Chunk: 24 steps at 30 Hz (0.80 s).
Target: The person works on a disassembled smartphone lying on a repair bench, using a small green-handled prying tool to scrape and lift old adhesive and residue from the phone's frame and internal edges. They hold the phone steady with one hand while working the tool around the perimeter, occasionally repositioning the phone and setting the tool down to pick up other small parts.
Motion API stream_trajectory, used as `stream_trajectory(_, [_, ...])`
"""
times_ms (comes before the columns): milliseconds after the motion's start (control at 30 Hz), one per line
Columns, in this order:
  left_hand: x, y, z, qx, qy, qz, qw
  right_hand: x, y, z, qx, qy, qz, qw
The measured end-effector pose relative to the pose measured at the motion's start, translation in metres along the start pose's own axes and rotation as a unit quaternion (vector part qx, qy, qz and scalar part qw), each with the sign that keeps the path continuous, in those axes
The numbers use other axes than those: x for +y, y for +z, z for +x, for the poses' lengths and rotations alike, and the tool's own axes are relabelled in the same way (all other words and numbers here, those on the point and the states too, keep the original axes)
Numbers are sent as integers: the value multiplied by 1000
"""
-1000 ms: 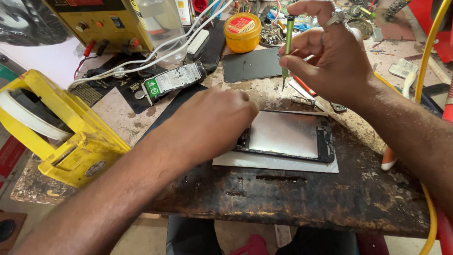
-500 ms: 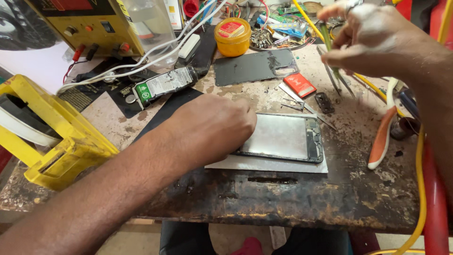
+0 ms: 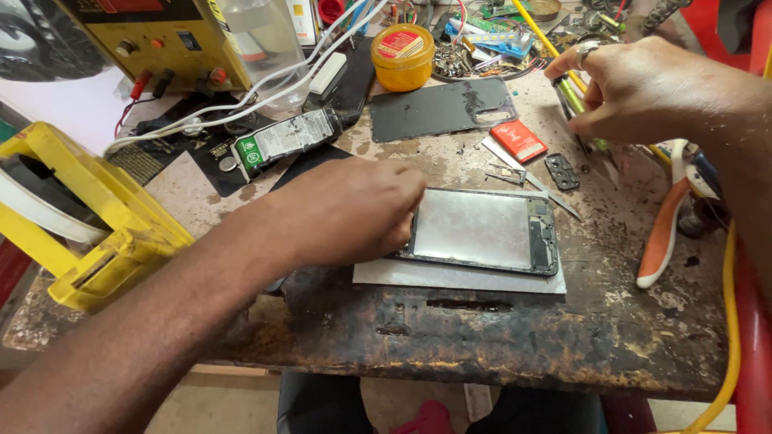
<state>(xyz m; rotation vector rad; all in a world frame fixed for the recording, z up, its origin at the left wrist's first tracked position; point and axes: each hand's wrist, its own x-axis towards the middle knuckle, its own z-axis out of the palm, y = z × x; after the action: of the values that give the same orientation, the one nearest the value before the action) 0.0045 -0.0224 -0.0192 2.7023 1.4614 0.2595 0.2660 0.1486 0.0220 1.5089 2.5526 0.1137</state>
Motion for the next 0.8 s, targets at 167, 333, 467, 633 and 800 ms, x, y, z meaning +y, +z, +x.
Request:
stream_trajectory(167, [-10, 10, -18, 138, -67, -161, 975, 11, 7, 4, -32, 43, -13, 998])
stream_trajectory(333, [-18, 17, -15, 225, -161, -176, 945, 30, 15, 11, 22, 44, -46, 998])
stream_trajectory(467, [-27, 21, -2, 261, -154, -206, 930, 34, 22, 6, 47, 41, -77, 995])
stream_trajectory(633, [-29, 31, -5, 291, -166, -260, 906, 23, 11, -5, 18, 96, -71, 993])
stream_trajectory(800, [-28, 29, -10, 249, -104, -281, 921, 19, 11, 0, -48, 87, -74, 992])
